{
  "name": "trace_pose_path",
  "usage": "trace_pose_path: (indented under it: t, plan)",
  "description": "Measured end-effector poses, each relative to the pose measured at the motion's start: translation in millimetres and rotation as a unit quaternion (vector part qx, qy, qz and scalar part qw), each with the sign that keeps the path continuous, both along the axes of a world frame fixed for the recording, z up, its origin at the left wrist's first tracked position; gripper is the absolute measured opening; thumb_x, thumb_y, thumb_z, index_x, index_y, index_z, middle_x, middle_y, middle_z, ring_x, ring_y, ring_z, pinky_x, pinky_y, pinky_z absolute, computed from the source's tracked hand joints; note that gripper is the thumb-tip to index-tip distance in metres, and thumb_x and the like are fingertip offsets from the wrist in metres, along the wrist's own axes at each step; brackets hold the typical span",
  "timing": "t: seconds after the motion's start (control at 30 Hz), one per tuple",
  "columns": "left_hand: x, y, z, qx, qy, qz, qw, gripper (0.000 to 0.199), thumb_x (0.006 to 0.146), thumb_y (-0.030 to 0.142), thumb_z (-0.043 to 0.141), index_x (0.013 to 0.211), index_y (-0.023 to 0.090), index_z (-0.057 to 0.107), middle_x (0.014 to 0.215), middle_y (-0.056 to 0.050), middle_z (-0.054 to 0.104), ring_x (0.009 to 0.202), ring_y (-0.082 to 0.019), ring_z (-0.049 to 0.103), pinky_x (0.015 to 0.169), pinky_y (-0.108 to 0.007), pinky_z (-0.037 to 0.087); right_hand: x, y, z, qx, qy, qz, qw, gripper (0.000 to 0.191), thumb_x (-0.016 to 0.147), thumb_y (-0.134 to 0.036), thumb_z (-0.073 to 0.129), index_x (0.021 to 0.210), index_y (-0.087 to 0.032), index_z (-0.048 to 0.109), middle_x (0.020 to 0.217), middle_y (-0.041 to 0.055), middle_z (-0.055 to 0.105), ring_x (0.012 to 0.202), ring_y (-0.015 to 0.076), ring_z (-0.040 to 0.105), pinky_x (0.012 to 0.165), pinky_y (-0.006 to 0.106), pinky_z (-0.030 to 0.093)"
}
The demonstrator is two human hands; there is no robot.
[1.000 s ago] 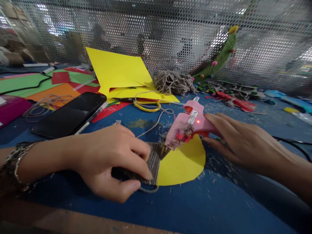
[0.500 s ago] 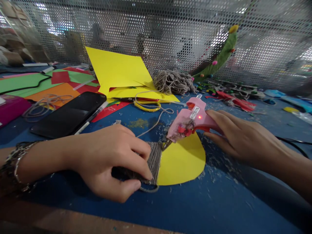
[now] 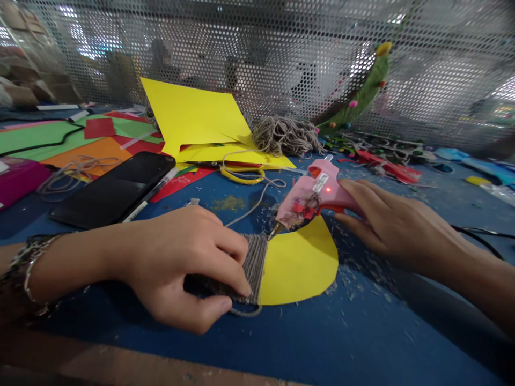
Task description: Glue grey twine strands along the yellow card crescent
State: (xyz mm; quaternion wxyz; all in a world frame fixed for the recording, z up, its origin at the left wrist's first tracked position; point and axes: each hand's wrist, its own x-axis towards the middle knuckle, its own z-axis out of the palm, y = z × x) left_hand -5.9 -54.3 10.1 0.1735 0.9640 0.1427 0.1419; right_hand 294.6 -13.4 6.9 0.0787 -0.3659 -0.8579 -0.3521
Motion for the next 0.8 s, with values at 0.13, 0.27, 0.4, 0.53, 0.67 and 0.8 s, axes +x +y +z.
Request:
trace_pose_path:
  t: [0.13,0.27,0.4,0.53,0.67,0.8]
  plan:
    - [-0.7,0.2,-0.6,-0.001,-0.002,0.002,1.000,0.022,0.068,0.016,0.050,0.085,0.023,0.062,0.071,0.001,0.061,0.057,-0.013,0.054,0.055,-0.027,0.035,3.1,1.2,-2.2,-0.010,0.002,-0.014,1.000,0.057,0.089,-0.047,0.015,0.109,-0.006,0.049,0.093,0.0183,0.064,0.069,0.0227,0.063,0.045,0.030,0.047]
    - [-0.5,0.1,-0.5,0.001,-0.003,-0.001,1.000,0.022,0.069,0.016,0.049,0.085,0.023,0.062,0.071,0.001,0.061,0.058,-0.013,0.054,0.055,-0.026,0.035,5.3,3.4,-4.4,-0.023,0.007,-0.014,1.000,0.056,0.089,-0.047,0.016,0.110,-0.007,0.048,0.094,0.0178,0.063,0.071,0.0229,0.062,0.047,0.031,0.048]
    - [-0.5,-0.4,-0.2,0.001,0.001,-0.001,1.000,0.023,0.068,0.016,0.050,0.085,0.022,0.062,0.072,0.000,0.061,0.057,-0.013,0.053,0.055,-0.027,0.035,3.9,2.9,-2.4,-0.050,0.023,-0.030,0.998,0.057,0.088,-0.049,0.016,0.110,-0.008,0.048,0.097,0.0180,0.062,0.075,0.0241,0.062,0.051,0.033,0.048]
    - [-0.5,-0.1,0.3,-0.002,-0.005,0.003,1.000,0.023,0.068,0.017,0.049,0.085,0.023,0.062,0.072,0.001,0.061,0.057,-0.013,0.053,0.055,-0.026,0.036,8.9,7.0,3.4,-0.085,0.092,-0.078,0.989,0.056,0.086,-0.050,0.021,0.113,-0.008,0.045,0.100,0.0195,0.060,0.079,0.0252,0.059,0.057,0.034,0.045]
    - [0.9,1.0,0.9,0.001,-0.028,0.001,1.000,0.021,0.069,0.015,0.046,0.082,0.021,0.062,0.070,0.000,0.062,0.056,-0.012,0.054,0.055,-0.024,0.038,25.7,20.7,12.4,-0.106,0.179,-0.175,0.962,0.047,0.082,-0.044,0.033,0.110,-0.008,0.046,0.091,0.0176,0.059,0.074,0.0221,0.055,0.057,0.030,0.040]
    - [2.6,1.6,0.9,0.030,-0.112,0.023,0.993,0.014,0.073,0.013,0.046,0.070,0.018,0.058,0.059,0.001,0.061,0.054,-0.011,0.055,0.057,-0.023,0.040,48.7,34.6,16.6,-0.118,0.211,-0.297,0.924,0.038,0.082,-0.045,0.036,0.097,-0.012,0.047,0.081,0.0138,0.058,0.062,0.0176,0.050,0.052,0.027,0.035]
